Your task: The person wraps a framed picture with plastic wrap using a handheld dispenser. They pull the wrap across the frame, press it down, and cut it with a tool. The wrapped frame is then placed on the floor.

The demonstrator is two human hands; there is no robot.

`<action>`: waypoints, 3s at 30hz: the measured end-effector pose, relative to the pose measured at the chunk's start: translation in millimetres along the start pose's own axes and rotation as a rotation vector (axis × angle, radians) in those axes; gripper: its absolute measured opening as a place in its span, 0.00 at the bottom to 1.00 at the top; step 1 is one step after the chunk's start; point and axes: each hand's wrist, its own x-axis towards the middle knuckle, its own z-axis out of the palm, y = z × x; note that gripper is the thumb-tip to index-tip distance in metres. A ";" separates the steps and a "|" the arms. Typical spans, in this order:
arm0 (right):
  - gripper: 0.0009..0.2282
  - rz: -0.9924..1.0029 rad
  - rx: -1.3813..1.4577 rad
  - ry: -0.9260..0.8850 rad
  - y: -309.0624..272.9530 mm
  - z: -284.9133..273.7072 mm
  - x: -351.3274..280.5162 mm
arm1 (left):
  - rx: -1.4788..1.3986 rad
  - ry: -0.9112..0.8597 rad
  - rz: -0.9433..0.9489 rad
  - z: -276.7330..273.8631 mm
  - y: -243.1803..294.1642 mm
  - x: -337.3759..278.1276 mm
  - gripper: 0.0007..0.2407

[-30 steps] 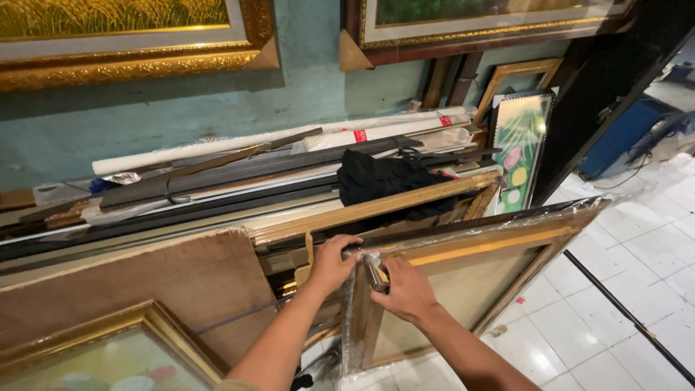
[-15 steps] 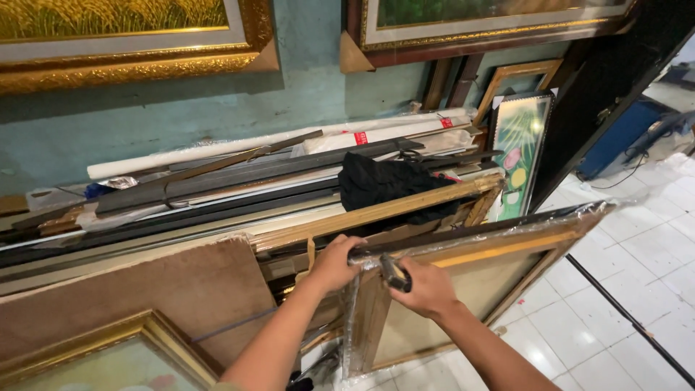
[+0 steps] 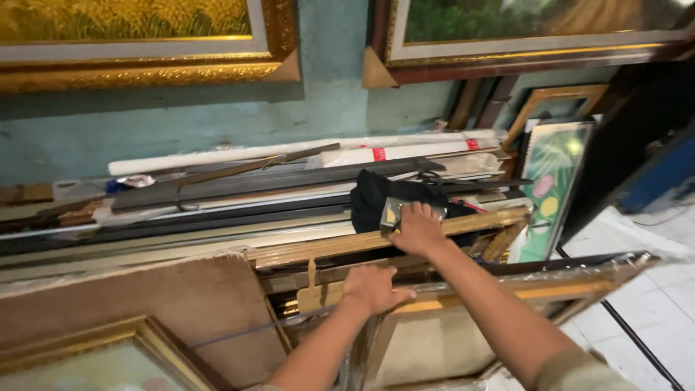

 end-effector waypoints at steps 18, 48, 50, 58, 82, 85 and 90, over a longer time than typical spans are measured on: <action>0.17 -0.500 0.696 0.093 9.4 48.4 5.4 | 0.033 -0.020 -0.141 -5.8 25.3 -9.6 0.39; 0.35 -0.118 -0.152 -0.184 249.8 22.9 -286.6 | 0.149 0.135 -0.129 72.3 87.1 -120.1 0.31; 0.31 -0.109 -0.145 -0.169 243.7 25.6 -306.4 | 0.178 0.154 -0.140 88.9 91.1 -121.2 0.31; 0.25 -0.222 -0.052 -0.222 248.7 20.7 -390.1 | 0.051 0.123 -0.265 157.2 165.0 -151.3 0.29; 0.46 -0.502 0.108 -0.554 249.1 118.8 -673.6 | 0.075 0.257 0.061 442.3 364.2 -258.4 0.38; 0.47 -0.499 0.087 -0.536 247.2 112.2 -676.5 | 0.063 0.365 0.101 450.5 364.2 -258.3 0.36; 0.36 -0.495 0.144 -0.478 244.8 101.2 -664.4 | 0.029 0.390 0.073 453.1 354.5 -244.5 0.27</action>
